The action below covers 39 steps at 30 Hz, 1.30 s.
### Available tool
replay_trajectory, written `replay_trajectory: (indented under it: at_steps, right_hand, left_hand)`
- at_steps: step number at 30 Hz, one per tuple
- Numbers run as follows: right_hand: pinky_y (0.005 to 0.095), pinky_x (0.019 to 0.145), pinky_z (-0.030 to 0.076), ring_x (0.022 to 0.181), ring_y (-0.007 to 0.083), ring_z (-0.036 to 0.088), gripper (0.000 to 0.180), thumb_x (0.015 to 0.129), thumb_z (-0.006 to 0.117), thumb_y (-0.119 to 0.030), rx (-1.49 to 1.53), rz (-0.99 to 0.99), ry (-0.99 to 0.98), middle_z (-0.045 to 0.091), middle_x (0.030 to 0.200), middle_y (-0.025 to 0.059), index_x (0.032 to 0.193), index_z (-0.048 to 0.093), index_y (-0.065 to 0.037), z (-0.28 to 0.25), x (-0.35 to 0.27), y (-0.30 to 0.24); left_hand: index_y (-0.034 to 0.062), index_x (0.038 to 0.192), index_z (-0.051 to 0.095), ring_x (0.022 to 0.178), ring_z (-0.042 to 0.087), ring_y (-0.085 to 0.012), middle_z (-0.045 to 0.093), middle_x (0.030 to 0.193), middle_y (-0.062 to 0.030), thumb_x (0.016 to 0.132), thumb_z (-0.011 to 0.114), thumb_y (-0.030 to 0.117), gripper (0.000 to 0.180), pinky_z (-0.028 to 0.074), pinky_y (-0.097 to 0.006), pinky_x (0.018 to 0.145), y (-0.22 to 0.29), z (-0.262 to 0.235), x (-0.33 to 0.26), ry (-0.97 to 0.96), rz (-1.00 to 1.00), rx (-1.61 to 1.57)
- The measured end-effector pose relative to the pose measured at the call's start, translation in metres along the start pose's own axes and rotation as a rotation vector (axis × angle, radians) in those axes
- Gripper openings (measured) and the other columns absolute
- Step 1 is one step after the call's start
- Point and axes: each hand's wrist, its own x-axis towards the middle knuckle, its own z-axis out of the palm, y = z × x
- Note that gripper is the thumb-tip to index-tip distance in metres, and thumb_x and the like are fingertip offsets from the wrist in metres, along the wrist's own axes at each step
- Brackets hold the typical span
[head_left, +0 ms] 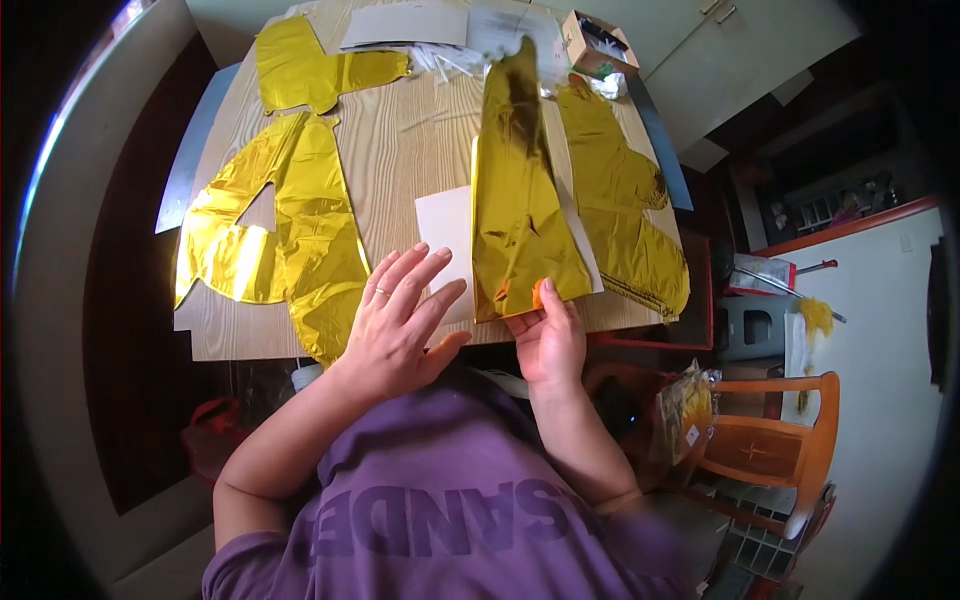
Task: Folding gold-colored foil balloons and placing them into cardboard packaging inserts.
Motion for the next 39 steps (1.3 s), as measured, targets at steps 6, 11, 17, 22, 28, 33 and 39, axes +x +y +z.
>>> replay_trajectory:
  at_steps: [6, 11, 17, 22, 28, 33, 39]
  right_hand:
    - [0.0425, 0.089, 0.060, 0.107, 0.0240, 0.068, 0.028, 0.105, 0.056, -0.023, -0.017, 0.123, -0.082, 0.067, 0.119, 0.0109, 0.126, 0.058, -0.005, -0.001, -0.015, 0.003]
    - [0.0398, 0.083, 0.059, 0.099, 0.0245, 0.070, 0.030, 0.105, 0.058, -0.028, -0.226, 0.356, -0.209, 0.070, 0.115, 0.0118, 0.119, 0.062, -0.002, -0.031, -0.023, -0.022]
    - [0.0375, 0.069, 0.054, 0.076, 0.0293, 0.067, 0.015, 0.087, 0.075, -0.015, -1.691, -0.640, -0.316, 0.068, 0.081, 0.0098, 0.096, 0.070, -0.004, -0.066, -0.031, -0.063]
    - [0.0424, 0.092, 0.049, 0.103, 0.0298, 0.061, 0.036, 0.080, 0.079, -0.016, -1.711, -1.170, -0.676, 0.063, 0.114, 0.0128, 0.112, 0.068, -0.004, -0.036, -0.034, -0.041]
    - [0.0429, 0.099, 0.047, 0.113, 0.0289, 0.060, 0.028, 0.090, 0.063, -0.014, -1.734, -1.378, -0.840, 0.065, 0.120, 0.0152, 0.114, 0.070, -0.001, -0.036, 0.001, -0.012]
    - [0.0434, 0.101, 0.046, 0.115, 0.0301, 0.061, 0.032, 0.087, 0.069, -0.018, -1.708, -1.356, -0.868, 0.066, 0.120, 0.0158, 0.113, 0.070, 0.000, -0.030, 0.000, -0.010]
    - [0.0448, 0.102, 0.046, 0.117, 0.0323, 0.061, 0.039, 0.088, 0.072, -0.020, -1.724, -1.376, -0.832, 0.066, 0.123, 0.0183, 0.120, 0.068, 0.002, -0.036, -0.002, -0.003]
  left_hand:
    - [0.0094, 0.137, 0.058, 0.140, 0.043, -0.0372, 0.049, 0.147, -0.0156, 0.075, 0.082, 0.039, 0.072, 0.033, -0.055, 0.116, -0.003, 0.011, -0.005, -0.086, 0.074, 0.064]
    - [0.0088, 0.141, 0.054, 0.141, 0.042, -0.0375, 0.049, 0.148, -0.0165, 0.076, 0.080, 0.042, 0.078, 0.033, -0.055, 0.117, -0.007, 0.028, -0.018, -0.284, 0.127, 0.036]
    - [0.0083, 0.142, 0.053, 0.142, 0.042, -0.0390, 0.047, 0.150, -0.0175, 0.077, 0.080, 0.032, 0.075, 0.033, -0.054, 0.117, -0.015, 0.032, -0.033, -0.325, 0.167, 0.066]
    - [0.0075, 0.140, 0.054, 0.142, 0.040, -0.0399, 0.046, 0.149, -0.0191, 0.083, 0.071, 0.022, 0.062, 0.032, -0.058, 0.116, -0.008, 0.023, -0.035, -0.305, 0.082, 0.167]
    - [0.0090, 0.150, 0.041, 0.143, 0.037, -0.0438, 0.043, 0.151, -0.0207, 0.073, 0.076, 0.018, 0.085, 0.029, -0.058, 0.118, -0.008, 0.005, -0.035, -0.342, -0.196, 0.200]
    - [0.0064, 0.153, 0.037, 0.144, 0.036, -0.0403, 0.043, 0.151, -0.0215, 0.072, 0.082, 0.035, 0.097, 0.028, -0.052, 0.121, -0.022, -0.026, -0.012, -0.500, -0.198, 0.016]
    - [0.0024, 0.152, 0.036, 0.145, 0.036, -0.0389, 0.043, 0.151, -0.0238, 0.077, 0.079, 0.049, 0.098, 0.026, -0.049, 0.122, -0.078, -0.024, 0.025, -0.429, -0.241, -0.045]
